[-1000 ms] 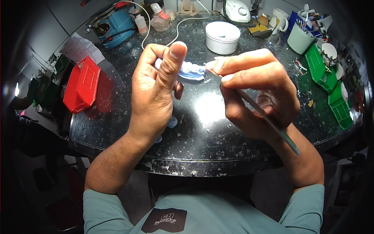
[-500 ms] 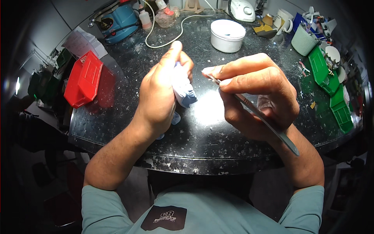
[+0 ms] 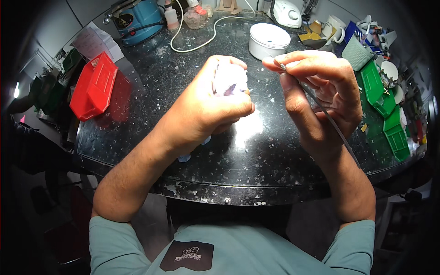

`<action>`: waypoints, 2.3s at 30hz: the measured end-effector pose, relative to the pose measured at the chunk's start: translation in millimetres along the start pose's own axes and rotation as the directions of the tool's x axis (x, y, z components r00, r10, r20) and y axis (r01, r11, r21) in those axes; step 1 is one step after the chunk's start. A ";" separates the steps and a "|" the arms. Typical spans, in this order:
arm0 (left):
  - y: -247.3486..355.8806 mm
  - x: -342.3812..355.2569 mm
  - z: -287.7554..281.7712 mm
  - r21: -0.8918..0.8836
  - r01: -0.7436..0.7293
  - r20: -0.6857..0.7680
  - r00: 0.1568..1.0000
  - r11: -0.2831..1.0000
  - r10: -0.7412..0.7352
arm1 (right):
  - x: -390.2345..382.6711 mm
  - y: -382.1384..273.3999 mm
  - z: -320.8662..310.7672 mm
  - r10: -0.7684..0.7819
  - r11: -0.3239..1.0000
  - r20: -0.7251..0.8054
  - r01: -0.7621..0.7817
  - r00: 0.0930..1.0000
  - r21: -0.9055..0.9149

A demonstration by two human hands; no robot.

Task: The person retrieves a dental model and scrapes excess material along its edges using a metal carving tool.

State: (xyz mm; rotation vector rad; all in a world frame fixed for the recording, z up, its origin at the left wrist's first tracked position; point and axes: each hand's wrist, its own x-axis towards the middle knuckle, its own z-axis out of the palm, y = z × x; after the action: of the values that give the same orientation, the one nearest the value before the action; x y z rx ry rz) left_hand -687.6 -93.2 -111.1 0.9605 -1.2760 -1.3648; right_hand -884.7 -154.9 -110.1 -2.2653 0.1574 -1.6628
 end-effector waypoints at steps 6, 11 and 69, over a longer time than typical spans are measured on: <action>2.8 2.7 -10.8 -0.311 0.244 0.138 0.968 0.919 -0.210 | -0.1 0.1 -3.2 -0.022 0.999 0.066 0.025 0.998 -0.047; 2.0 6.6 -6.6 -0.139 0.042 0.076 0.997 0.989 -0.031 | -0.2 -3.5 -2.1 -0.005 0.999 0.049 0.007 0.999 -0.041; 0.8 9.0 -10.5 0.425 -0.545 0.098 0.822 0.723 0.562 | 3.6 -3.8 16.6 -0.297 0.953 0.046 0.299 0.954 -0.052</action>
State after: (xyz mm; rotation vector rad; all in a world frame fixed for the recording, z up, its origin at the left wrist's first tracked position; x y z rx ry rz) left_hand -679.0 -104.0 -110.9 0.7868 -1.7126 -0.5908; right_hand -868.3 -149.0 -110.0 -2.4611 -0.1554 -1.7779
